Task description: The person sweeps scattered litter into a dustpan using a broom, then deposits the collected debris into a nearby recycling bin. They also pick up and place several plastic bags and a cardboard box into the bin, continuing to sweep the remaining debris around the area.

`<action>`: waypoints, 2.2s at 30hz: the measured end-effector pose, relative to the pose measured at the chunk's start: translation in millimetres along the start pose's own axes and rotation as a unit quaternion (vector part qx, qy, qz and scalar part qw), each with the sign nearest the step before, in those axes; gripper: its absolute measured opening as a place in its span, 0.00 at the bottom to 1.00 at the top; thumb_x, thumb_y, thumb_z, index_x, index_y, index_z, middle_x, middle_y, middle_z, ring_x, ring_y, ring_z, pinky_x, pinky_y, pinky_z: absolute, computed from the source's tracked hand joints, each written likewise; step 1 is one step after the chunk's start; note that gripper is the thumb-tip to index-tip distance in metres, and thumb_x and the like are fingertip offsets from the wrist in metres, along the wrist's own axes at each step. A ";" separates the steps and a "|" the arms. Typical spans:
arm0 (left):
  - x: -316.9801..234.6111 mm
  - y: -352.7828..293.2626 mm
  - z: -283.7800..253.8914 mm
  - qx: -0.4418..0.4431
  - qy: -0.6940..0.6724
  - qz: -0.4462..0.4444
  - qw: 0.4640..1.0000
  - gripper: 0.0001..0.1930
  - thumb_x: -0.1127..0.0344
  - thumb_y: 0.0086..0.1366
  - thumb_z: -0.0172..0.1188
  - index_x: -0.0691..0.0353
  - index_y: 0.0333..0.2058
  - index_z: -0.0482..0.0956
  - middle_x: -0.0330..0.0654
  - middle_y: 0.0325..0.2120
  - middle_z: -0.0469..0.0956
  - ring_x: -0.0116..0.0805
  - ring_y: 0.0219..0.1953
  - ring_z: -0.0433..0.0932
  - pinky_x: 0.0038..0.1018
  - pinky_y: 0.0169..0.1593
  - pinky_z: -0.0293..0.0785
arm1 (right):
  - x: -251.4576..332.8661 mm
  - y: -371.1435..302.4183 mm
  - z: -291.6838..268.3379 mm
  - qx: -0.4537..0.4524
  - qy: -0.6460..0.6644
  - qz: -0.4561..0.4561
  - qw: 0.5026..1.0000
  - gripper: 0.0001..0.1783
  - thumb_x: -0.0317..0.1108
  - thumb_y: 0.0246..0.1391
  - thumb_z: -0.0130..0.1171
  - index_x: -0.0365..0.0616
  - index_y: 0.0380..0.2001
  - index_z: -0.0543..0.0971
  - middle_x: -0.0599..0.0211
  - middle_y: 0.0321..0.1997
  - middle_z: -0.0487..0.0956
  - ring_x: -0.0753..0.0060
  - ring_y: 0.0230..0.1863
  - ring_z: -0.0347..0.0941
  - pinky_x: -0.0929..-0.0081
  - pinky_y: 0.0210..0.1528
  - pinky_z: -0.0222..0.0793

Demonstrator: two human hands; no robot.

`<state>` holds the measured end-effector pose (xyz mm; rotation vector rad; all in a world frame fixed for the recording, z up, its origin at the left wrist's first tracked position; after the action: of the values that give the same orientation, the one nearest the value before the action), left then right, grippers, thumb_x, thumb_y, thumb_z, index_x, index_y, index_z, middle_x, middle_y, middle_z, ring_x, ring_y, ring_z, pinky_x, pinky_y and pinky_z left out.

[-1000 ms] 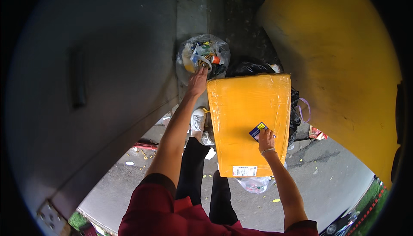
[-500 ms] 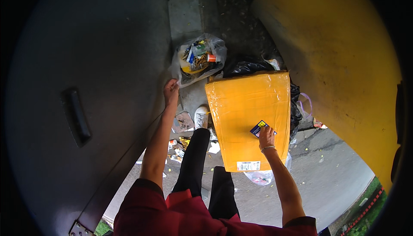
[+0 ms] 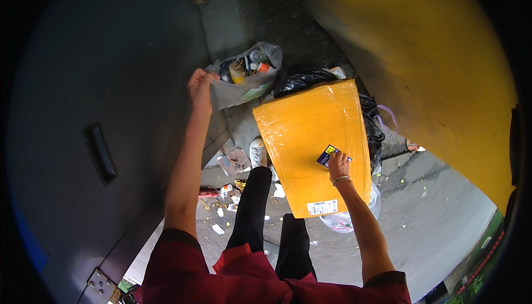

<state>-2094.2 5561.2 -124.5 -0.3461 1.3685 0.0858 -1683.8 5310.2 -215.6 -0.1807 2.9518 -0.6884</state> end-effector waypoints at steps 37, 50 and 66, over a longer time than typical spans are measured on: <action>-294.8 -353.7 122.6 0.102 0.053 0.194 0.974 0.12 0.76 0.57 0.54 0.60 0.17 0.63 0.36 0.19 0.64 0.25 0.26 0.63 0.21 0.35 0.58 | -82.4 -185.4 -155.5 -0.262 0.665 -0.046 0.697 0.06 0.21 0.42 0.55 0.38 0.27 0.75 0.62 0.21 0.76 0.70 0.23 0.74 0.75 0.29 0.69; -214.5 -559.2 142.4 0.218 0.037 0.100 0.970 0.12 0.75 0.58 0.53 0.58 0.19 0.61 0.35 0.17 0.65 0.23 0.25 0.62 0.20 0.38 0.58 | -132.4 -421.0 -73.2 -0.126 0.741 -0.143 0.644 0.02 0.23 0.52 0.46 0.40 0.28 0.66 0.73 0.19 0.72 0.82 0.20 0.69 0.82 0.21 0.64; -29.0 -744.3 416.7 0.322 0.055 -0.023 0.945 0.12 0.74 0.57 0.55 0.57 0.19 0.62 0.34 0.16 0.66 0.22 0.23 0.65 0.22 0.34 0.61 | -462.6 -605.6 65.6 -0.111 0.746 0.040 0.656 0.05 0.27 0.47 0.56 0.42 0.22 0.71 0.73 0.17 0.73 0.83 0.20 0.68 0.80 0.23 0.65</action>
<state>-1513.7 4982.2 112.9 0.1723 1.4158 -0.4208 -1163.1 4807.0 30.6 1.0430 4.5075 -0.5328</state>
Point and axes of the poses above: each hand's wrist, its own y-axis towards the middle knuckle, its own z-axis out of the palm, x = y × z, the point moved 2 cm from there along y, towards the middle knuckle
